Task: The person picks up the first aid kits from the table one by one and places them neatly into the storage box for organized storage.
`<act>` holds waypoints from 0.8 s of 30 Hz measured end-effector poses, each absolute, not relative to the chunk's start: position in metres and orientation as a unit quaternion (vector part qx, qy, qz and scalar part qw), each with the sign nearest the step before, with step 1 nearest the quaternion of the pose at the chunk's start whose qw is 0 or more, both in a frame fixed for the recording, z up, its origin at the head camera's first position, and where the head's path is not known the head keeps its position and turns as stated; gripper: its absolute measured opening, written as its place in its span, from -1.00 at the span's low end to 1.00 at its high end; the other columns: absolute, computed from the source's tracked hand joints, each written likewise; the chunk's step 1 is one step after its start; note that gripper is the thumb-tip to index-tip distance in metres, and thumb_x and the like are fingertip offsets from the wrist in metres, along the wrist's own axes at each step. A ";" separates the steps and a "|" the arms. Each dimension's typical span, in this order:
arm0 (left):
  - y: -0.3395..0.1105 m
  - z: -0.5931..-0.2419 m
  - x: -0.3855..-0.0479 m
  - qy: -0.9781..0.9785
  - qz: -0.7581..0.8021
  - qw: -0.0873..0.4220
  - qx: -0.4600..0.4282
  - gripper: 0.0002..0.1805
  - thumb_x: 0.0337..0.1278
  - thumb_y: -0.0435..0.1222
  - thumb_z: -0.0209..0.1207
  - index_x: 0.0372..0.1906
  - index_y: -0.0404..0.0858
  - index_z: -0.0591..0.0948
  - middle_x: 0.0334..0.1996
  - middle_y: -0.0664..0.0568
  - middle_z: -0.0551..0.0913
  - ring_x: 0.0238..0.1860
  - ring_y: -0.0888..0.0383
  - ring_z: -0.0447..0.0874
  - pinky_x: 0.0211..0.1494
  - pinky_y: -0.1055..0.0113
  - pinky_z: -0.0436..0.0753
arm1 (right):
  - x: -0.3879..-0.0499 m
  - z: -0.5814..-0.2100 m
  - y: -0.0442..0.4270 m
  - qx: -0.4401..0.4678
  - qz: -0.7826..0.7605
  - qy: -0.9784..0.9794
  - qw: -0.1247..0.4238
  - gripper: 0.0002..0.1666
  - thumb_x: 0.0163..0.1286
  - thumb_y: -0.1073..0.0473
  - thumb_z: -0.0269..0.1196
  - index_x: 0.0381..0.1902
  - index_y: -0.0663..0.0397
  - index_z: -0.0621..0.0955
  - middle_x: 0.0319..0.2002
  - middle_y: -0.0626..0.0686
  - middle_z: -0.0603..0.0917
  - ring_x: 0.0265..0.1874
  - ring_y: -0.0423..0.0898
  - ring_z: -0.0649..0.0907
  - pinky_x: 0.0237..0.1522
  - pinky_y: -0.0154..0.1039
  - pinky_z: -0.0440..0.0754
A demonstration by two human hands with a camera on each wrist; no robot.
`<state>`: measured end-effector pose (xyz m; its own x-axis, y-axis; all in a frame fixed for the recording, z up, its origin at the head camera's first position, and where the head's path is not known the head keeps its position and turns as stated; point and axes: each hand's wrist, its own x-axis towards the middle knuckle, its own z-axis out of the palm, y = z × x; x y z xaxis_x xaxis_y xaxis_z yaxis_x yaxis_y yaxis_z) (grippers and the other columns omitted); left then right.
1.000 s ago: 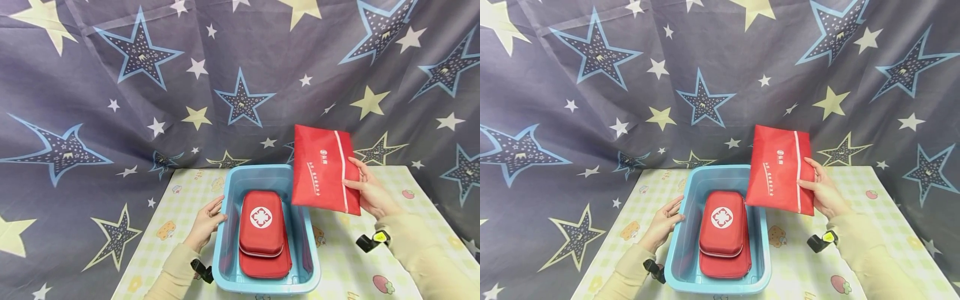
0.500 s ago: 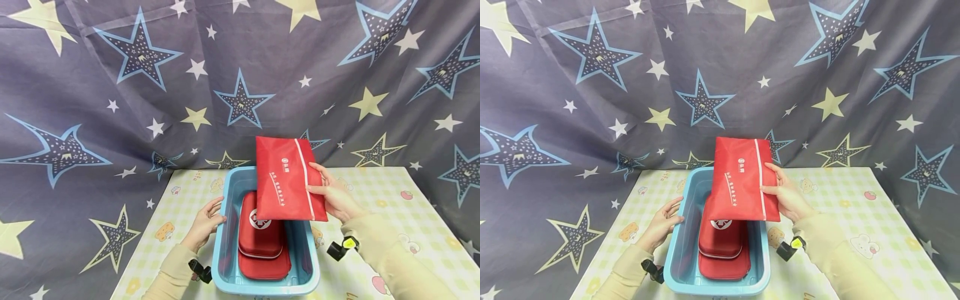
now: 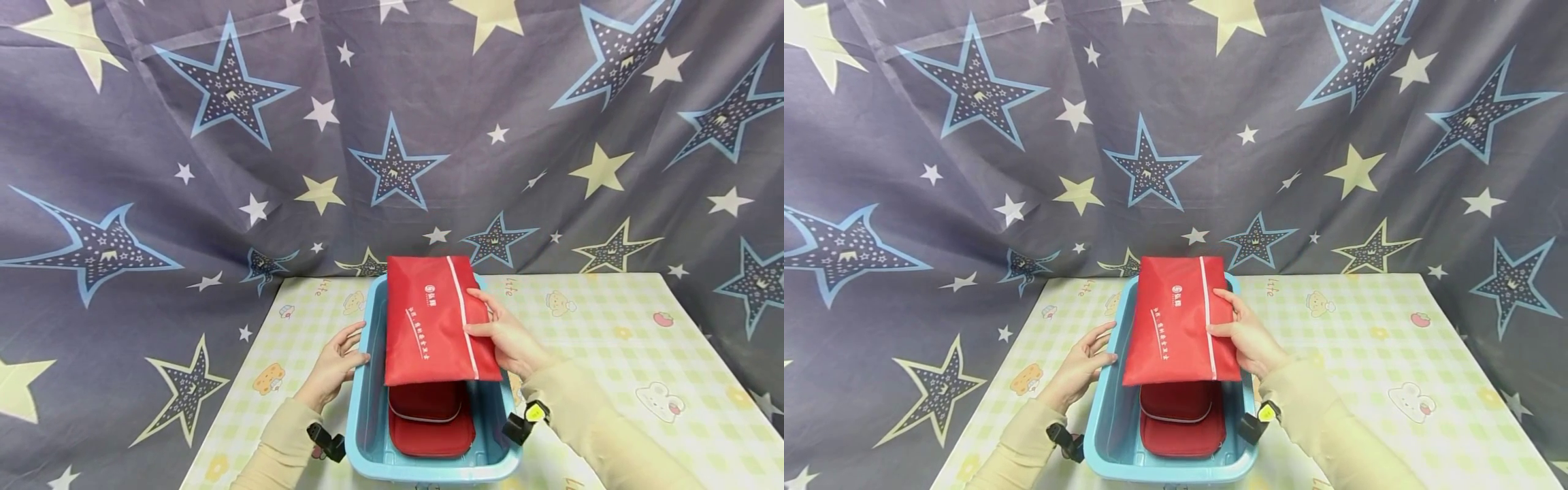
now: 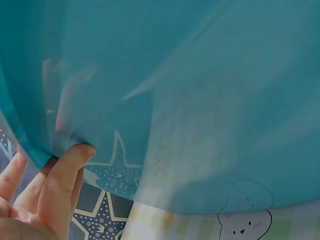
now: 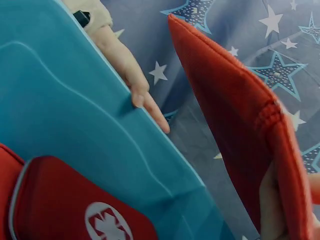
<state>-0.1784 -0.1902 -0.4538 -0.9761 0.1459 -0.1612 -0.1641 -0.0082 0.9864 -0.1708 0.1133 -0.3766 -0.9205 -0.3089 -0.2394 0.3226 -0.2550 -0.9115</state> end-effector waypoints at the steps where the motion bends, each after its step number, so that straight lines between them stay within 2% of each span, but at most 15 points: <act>1: -0.190 -0.454 -0.178 0.696 0.710 0.110 -0.008 -0.26 -0.05 -0.57 0.09 0.35 -0.15 0.33 0.26 -0.23 0.36 -0.15 0.21 0.57 -0.32 0.28 0.68 | -0.171 -0.378 0.111 0.007 -0.790 0.579 0.202 -0.16 0.33 0.41 0.05 0.47 -0.14 0.02 0.15 0.11 0.34 -0.11 -0.14 0.55 -0.16 -0.25 0.68; 10: -0.191 -0.455 -0.179 0.693 0.711 0.120 -0.007 -0.26 -0.01 -0.56 0.11 0.36 -0.15 0.30 0.29 -0.23 0.32 -0.12 0.21 0.58 -0.31 0.28 0.70 | -0.169 -0.396 0.096 0.027 -0.775 0.595 0.211 -0.17 0.31 0.42 0.06 0.46 -0.06 0.05 0.26 0.22 0.23 0.00 -0.03 0.45 -0.17 -0.26 0.67; 18: -0.192 -0.455 -0.178 0.692 0.711 0.124 0.001 -0.25 0.00 -0.56 0.10 0.38 -0.15 0.27 0.29 -0.24 0.32 -0.09 0.18 0.60 -0.28 0.27 0.71 | -0.168 -0.404 0.091 0.042 -0.772 0.591 0.230 -0.21 0.33 0.39 0.08 0.44 -0.10 0.10 0.27 0.24 0.20 0.13 0.11 0.37 -0.08 -0.11 0.69; 24: -0.191 -0.454 -0.178 0.697 0.707 0.121 -0.001 -0.25 0.00 -0.54 0.10 0.38 -0.15 0.28 0.28 -0.24 0.34 -0.10 0.18 0.60 -0.29 0.27 0.71 | -0.167 -0.406 0.091 0.037 -0.765 0.603 0.222 -0.22 0.31 0.41 0.08 0.43 -0.04 0.11 0.25 0.25 0.23 0.09 0.09 0.41 -0.10 -0.11 0.69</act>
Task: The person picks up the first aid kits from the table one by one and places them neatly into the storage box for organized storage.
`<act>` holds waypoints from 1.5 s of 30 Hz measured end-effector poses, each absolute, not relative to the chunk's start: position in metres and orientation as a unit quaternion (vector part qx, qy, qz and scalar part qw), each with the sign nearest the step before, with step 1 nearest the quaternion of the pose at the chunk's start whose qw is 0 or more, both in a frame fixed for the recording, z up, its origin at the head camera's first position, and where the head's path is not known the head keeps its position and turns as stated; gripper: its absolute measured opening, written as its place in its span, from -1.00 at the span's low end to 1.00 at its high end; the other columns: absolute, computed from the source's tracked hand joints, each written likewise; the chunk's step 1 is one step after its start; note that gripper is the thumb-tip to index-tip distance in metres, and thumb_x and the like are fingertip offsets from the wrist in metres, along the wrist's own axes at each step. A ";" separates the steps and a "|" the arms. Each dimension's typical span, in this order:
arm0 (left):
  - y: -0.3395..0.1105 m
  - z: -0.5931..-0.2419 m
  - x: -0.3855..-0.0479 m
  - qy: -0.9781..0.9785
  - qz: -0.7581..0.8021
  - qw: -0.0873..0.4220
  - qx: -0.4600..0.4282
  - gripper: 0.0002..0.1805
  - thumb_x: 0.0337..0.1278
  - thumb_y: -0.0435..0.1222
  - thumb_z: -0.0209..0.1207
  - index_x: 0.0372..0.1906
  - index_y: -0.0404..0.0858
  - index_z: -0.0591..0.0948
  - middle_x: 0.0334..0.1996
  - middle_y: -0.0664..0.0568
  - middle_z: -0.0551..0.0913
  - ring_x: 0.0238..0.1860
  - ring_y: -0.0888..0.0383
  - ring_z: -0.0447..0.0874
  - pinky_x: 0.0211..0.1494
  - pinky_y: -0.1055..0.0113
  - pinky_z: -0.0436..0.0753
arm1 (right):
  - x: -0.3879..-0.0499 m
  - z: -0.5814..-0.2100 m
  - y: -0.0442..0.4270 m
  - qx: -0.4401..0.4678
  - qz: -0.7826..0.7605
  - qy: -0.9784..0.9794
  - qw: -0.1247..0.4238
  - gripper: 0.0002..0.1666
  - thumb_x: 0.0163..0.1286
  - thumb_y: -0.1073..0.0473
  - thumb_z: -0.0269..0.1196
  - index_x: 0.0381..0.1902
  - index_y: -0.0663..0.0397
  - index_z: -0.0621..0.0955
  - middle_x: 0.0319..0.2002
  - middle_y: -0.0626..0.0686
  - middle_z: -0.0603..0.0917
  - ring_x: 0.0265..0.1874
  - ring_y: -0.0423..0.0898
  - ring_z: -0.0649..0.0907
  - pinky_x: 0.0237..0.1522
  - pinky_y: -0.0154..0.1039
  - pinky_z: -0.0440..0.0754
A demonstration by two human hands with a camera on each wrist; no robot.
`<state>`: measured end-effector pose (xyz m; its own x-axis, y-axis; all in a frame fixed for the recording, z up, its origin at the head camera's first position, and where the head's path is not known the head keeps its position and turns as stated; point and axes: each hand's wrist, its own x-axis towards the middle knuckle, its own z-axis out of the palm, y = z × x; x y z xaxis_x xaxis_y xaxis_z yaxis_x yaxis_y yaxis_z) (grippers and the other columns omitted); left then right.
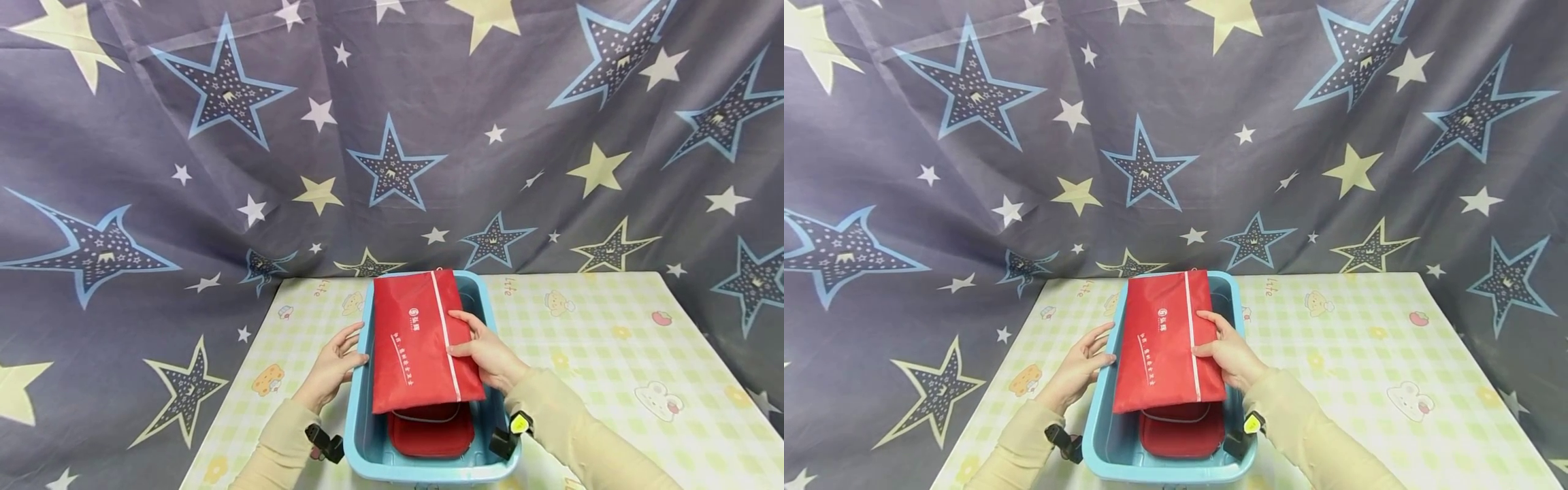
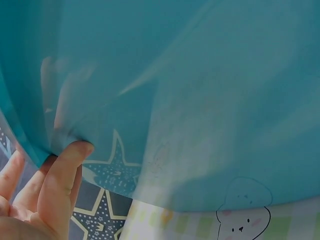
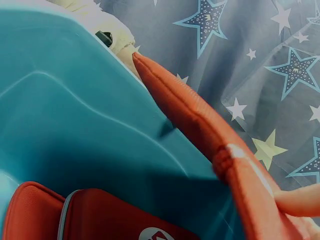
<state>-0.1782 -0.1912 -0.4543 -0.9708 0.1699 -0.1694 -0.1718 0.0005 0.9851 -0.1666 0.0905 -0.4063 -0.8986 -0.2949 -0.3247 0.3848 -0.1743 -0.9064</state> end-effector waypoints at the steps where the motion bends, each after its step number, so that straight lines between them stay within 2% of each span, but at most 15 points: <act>1: -0.191 -0.455 -0.178 0.697 0.707 0.120 -0.002 -0.25 -0.01 -0.54 0.10 0.37 -0.15 0.28 0.28 -0.24 0.34 -0.11 0.18 0.60 -0.30 0.27 0.71 | -0.166 -0.407 0.090 0.036 -0.763 0.607 0.220 -0.22 0.30 0.42 0.09 0.43 -0.03 0.12 0.24 0.25 0.24 0.07 0.08 0.42 -0.10 -0.12 0.69; 6: -0.192 -0.457 -0.177 0.694 0.709 0.121 -0.002 -0.24 -0.01 -0.55 0.10 0.38 -0.15 0.27 0.29 -0.24 0.32 -0.12 0.19 0.60 -0.29 0.27 0.71 | -0.163 -0.409 0.089 0.039 -0.747 0.627 0.219 -0.21 0.27 0.45 0.10 0.41 0.01 0.14 0.20 0.27 0.27 0.03 0.08 0.46 -0.12 -0.09 0.70; 16: -0.192 -0.458 -0.178 0.691 0.712 0.125 0.005 -0.25 0.04 -0.53 0.10 0.40 -0.18 0.23 0.34 -0.28 0.22 -0.20 0.27 0.60 -0.33 0.33 0.70 | -0.160 -0.409 0.088 0.053 -0.735 0.638 0.223 -0.22 0.25 0.45 0.12 0.39 0.01 0.17 0.21 0.28 0.26 0.08 0.15 0.42 -0.11 -0.04 0.70; 22: -0.193 -0.456 -0.177 0.693 0.709 0.133 0.004 -0.25 0.06 -0.53 0.10 0.41 -0.17 0.22 0.37 -0.27 0.18 -0.15 0.28 0.58 -0.31 0.34 0.70 | -0.159 -0.408 0.088 0.058 -0.729 0.643 0.228 -0.22 0.25 0.44 0.13 0.39 0.00 0.17 0.20 0.27 0.27 0.08 0.15 0.43 -0.11 -0.04 0.70; 38: -0.193 -0.456 -0.177 0.690 0.711 0.138 0.004 -0.25 0.09 -0.54 0.09 0.43 -0.16 0.20 0.37 -0.25 0.19 -0.18 0.31 0.58 -0.32 0.39 0.69 | -0.157 -0.407 0.088 0.061 -0.728 0.639 0.241 -0.21 0.27 0.46 0.10 0.41 0.02 0.13 0.22 0.27 0.26 0.11 0.14 0.41 -0.09 -0.06 0.69; 45: -0.193 -0.456 -0.177 0.699 0.703 0.130 0.003 -0.25 0.08 -0.52 0.11 0.42 -0.14 0.22 0.36 -0.24 0.22 -0.10 0.25 0.58 -0.28 0.34 0.70 | -0.155 -0.406 0.088 0.064 -0.723 0.644 0.243 -0.21 0.26 0.47 0.10 0.40 0.01 0.14 0.20 0.29 0.27 0.10 0.15 0.42 -0.09 -0.03 0.69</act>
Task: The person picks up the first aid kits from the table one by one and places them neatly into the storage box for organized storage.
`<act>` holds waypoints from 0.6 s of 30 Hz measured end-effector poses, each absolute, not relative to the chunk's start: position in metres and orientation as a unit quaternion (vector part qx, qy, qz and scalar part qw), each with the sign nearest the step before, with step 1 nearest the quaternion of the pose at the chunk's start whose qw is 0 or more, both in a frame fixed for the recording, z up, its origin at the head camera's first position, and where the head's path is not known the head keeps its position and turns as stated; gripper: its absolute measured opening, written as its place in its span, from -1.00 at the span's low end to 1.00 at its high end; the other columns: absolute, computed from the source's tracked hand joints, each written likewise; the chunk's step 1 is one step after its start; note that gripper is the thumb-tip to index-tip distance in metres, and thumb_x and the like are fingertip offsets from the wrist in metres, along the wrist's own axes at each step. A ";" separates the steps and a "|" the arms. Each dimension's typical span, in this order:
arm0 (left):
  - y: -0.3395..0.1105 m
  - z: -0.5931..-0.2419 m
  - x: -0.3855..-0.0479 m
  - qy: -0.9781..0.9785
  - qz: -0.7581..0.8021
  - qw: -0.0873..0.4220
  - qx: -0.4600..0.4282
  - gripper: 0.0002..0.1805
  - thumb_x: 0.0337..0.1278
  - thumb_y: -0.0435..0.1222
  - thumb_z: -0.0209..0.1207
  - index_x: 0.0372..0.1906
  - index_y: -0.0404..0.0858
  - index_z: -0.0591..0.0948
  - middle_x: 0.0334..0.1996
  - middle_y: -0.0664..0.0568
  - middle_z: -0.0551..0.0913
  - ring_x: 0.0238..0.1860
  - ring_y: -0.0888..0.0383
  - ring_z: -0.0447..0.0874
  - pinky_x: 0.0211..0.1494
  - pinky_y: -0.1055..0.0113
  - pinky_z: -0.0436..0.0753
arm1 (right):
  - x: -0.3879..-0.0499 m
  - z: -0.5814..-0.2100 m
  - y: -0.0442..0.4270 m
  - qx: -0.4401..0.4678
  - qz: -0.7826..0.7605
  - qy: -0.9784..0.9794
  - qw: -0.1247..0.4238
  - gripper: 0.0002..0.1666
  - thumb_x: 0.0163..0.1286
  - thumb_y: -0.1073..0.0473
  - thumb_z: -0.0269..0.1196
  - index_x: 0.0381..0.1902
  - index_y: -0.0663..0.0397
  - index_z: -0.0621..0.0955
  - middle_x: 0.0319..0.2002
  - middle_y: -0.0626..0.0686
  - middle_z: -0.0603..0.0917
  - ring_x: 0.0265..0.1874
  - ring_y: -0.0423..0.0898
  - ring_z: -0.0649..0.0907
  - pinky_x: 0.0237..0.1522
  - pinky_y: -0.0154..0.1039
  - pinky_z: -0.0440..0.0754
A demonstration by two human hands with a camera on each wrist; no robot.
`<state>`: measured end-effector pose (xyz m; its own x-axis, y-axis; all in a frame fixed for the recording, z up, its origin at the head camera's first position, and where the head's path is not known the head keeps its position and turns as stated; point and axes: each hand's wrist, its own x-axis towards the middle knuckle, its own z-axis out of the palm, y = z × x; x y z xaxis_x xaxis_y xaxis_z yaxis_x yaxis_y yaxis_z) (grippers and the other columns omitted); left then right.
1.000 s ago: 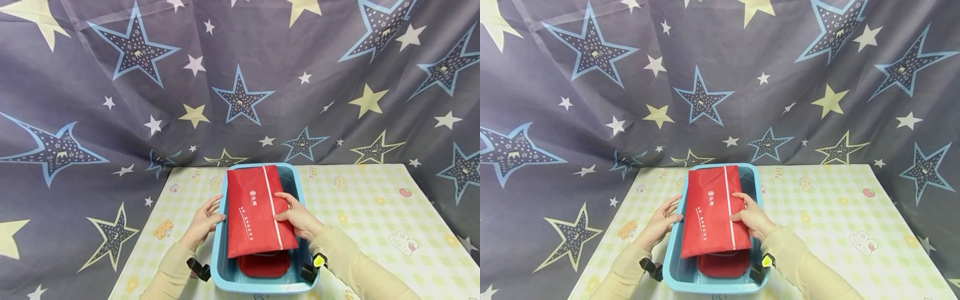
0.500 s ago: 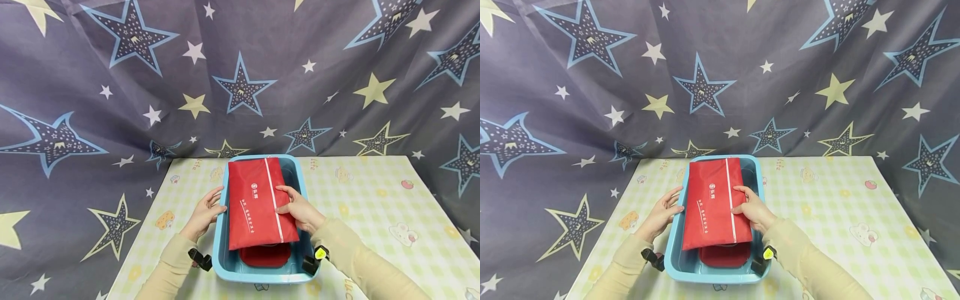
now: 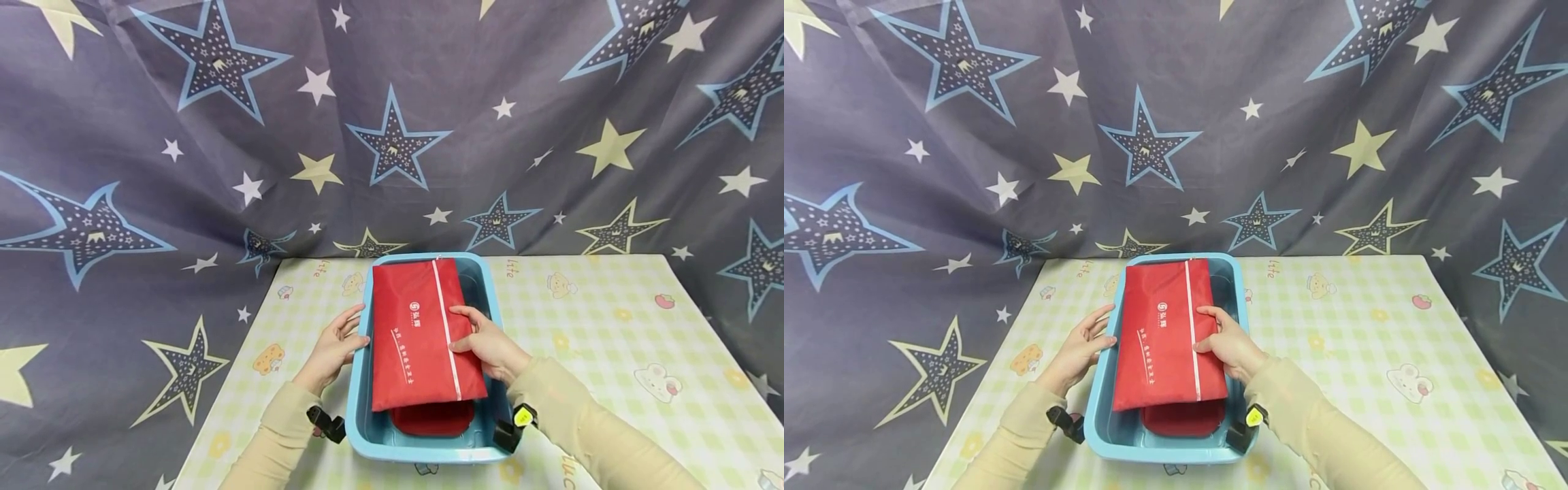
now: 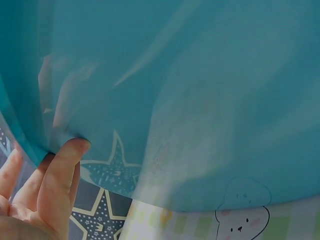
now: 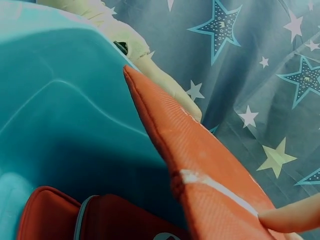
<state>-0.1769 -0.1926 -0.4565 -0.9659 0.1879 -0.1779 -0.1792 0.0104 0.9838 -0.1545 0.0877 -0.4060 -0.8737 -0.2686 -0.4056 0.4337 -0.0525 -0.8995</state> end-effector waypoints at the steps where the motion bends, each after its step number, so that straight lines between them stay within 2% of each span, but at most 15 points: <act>1: -0.193 -0.457 -0.177 0.700 0.702 0.130 0.005 -0.25 0.08 -0.52 0.11 0.42 -0.14 0.22 0.36 -0.24 0.22 -0.08 0.24 0.58 -0.28 0.33 0.70 | -0.154 -0.406 0.087 0.065 -0.721 0.646 0.243 -0.21 0.26 0.47 0.10 0.40 0.02 0.15 0.20 0.29 0.27 0.09 0.15 0.42 -0.09 -0.02 0.69; 18: -0.194 -0.456 -0.176 0.694 0.707 0.137 0.009 -0.26 0.11 -0.53 0.10 0.42 -0.13 0.21 0.40 -0.24 0.16 -0.14 0.27 0.59 -0.30 0.36 0.69 | -0.148 -0.403 0.089 0.072 -0.718 0.648 0.242 -0.22 0.25 0.48 0.11 0.39 0.02 0.16 0.19 0.27 0.28 0.07 0.14 0.45 -0.10 -0.01 0.69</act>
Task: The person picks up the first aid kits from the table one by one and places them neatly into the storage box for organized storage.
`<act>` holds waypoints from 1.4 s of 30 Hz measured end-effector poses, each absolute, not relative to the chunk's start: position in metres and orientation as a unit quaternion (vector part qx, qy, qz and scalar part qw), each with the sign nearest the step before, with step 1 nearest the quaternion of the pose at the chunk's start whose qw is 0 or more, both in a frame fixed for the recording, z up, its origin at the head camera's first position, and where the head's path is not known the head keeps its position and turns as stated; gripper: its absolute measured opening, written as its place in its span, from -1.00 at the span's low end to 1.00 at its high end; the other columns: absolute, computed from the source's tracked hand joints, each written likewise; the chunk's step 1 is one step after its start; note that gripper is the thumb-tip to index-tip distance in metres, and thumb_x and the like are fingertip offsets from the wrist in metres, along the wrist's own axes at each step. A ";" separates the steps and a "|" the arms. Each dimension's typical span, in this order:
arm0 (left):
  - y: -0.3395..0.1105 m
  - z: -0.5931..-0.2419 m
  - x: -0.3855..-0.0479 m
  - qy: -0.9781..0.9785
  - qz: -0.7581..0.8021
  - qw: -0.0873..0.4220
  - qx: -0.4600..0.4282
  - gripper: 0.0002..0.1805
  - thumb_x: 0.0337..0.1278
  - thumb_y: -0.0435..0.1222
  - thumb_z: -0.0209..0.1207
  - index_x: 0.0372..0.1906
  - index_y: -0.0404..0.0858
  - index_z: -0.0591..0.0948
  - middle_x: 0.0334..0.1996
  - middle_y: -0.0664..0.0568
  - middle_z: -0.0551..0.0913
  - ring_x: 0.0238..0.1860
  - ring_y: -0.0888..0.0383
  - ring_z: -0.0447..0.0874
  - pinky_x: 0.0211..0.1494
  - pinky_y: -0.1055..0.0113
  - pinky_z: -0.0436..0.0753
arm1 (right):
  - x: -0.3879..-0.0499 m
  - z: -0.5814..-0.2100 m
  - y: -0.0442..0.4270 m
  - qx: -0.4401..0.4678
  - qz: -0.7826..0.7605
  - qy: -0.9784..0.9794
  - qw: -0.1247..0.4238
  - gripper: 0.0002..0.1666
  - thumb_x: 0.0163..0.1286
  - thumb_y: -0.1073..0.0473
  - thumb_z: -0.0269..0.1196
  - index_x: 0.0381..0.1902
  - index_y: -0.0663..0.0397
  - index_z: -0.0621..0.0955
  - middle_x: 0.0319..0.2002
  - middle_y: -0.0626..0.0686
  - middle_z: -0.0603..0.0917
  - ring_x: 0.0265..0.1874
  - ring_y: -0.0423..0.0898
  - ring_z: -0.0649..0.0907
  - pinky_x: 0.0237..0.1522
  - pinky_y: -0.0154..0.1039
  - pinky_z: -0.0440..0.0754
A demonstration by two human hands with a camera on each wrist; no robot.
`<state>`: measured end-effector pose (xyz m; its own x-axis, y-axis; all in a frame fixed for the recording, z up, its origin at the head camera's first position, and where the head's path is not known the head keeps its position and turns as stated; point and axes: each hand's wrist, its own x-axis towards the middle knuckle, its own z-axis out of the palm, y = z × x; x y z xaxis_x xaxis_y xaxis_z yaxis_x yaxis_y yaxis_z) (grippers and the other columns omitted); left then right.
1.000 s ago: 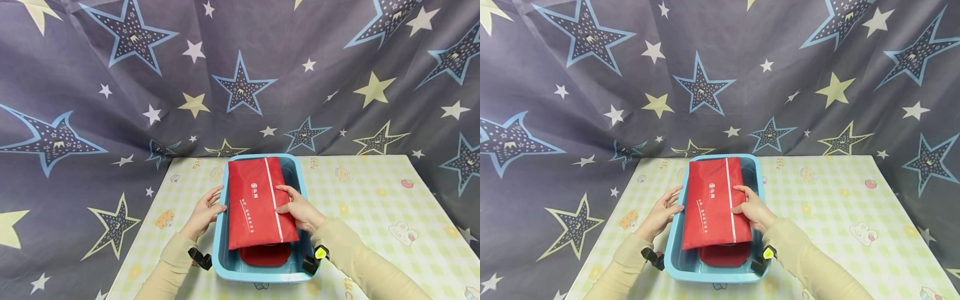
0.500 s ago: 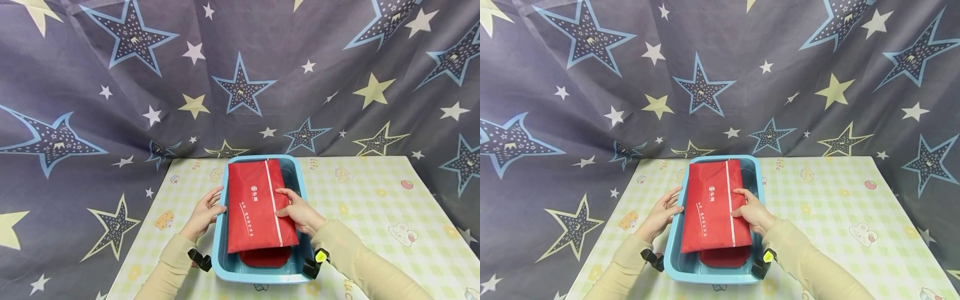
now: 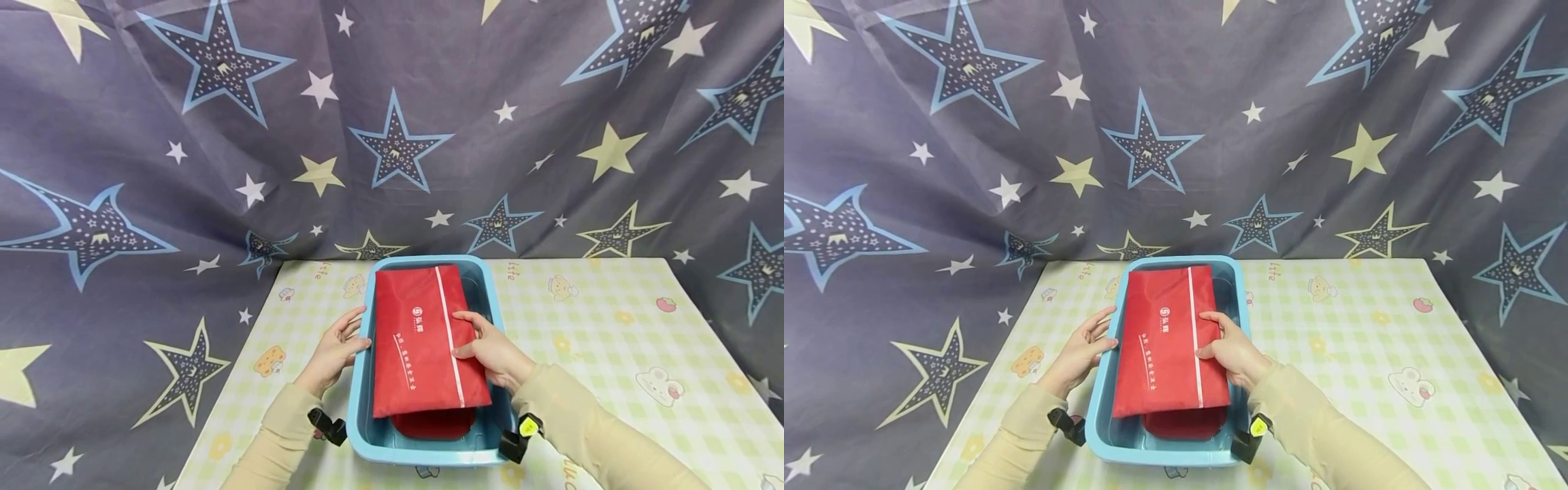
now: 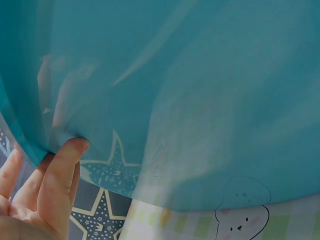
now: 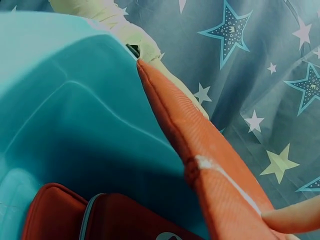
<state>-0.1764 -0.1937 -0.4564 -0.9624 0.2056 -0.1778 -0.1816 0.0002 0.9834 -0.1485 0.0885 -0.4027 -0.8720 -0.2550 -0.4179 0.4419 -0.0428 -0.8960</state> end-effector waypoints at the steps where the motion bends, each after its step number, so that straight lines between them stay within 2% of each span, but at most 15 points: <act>1: -0.194 -0.457 -0.176 0.694 0.706 0.137 0.008 -0.26 0.11 -0.53 0.10 0.42 -0.13 0.21 0.40 -0.25 0.15 -0.14 0.27 0.59 -0.29 0.36 0.69 | -0.148 -0.403 0.089 0.071 -0.719 0.648 0.242 -0.22 0.25 0.48 0.11 0.39 0.02 0.16 0.19 0.28 0.28 0.07 0.14 0.46 -0.10 -0.01 0.69; 11: -0.192 -0.457 -0.177 0.703 0.700 0.126 0.010 -0.26 0.08 -0.52 0.11 0.41 -0.15 0.23 0.36 -0.24 0.25 0.04 0.08 0.56 -0.21 0.26 0.70 | -0.147 -0.402 0.088 0.076 -0.707 0.662 0.234 -0.20 0.24 0.45 0.15 0.39 0.00 0.18 0.19 0.28 0.29 0.09 0.17 0.43 -0.14 -0.02 0.70; 19: -0.193 -0.458 -0.177 0.688 0.712 0.141 0.010 -0.24 0.09 -0.53 0.10 0.43 -0.16 0.19 0.38 -0.26 0.18 -0.14 0.27 0.61 -0.24 0.31 0.71 | -0.156 -0.408 0.082 0.094 -0.741 0.623 0.231 -0.21 0.28 0.50 0.06 0.42 0.02 0.11 0.21 0.27 0.24 0.11 0.15 0.38 -0.09 -0.04 0.69; 23: -0.193 -0.459 -0.178 0.684 0.716 0.138 0.012 -0.23 0.07 -0.54 0.09 0.43 -0.17 0.19 0.36 -0.27 0.21 -0.19 0.30 0.62 -0.26 0.32 0.71 | -0.159 -0.411 0.080 0.096 -0.748 0.615 0.231 -0.21 0.28 0.52 0.03 0.42 0.04 0.10 0.23 0.28 0.20 0.13 0.17 0.34 -0.07 -0.04 0.69; 35: -0.193 -0.458 -0.177 0.684 0.716 0.137 0.010 -0.22 0.06 -0.54 0.10 0.43 -0.18 0.18 0.35 -0.28 0.24 -0.10 0.25 0.60 -0.23 0.29 0.71 | -0.167 -0.413 0.078 0.106 -0.746 0.613 0.237 -0.22 0.24 0.54 0.02 0.39 0.08 0.12 0.17 0.30 0.25 0.04 0.12 0.42 -0.10 -0.05 0.69; 42: -0.192 -0.456 -0.178 0.688 0.713 0.134 0.007 -0.24 0.06 -0.53 0.11 0.42 -0.17 0.20 0.34 -0.27 0.25 -0.11 0.24 0.60 -0.24 0.29 0.71 | -0.169 -0.418 0.079 0.096 -0.732 0.629 0.243 -0.24 0.23 0.52 0.06 0.36 0.07 0.15 0.16 0.31 0.28 0.05 0.14 0.45 -0.08 -0.04 0.69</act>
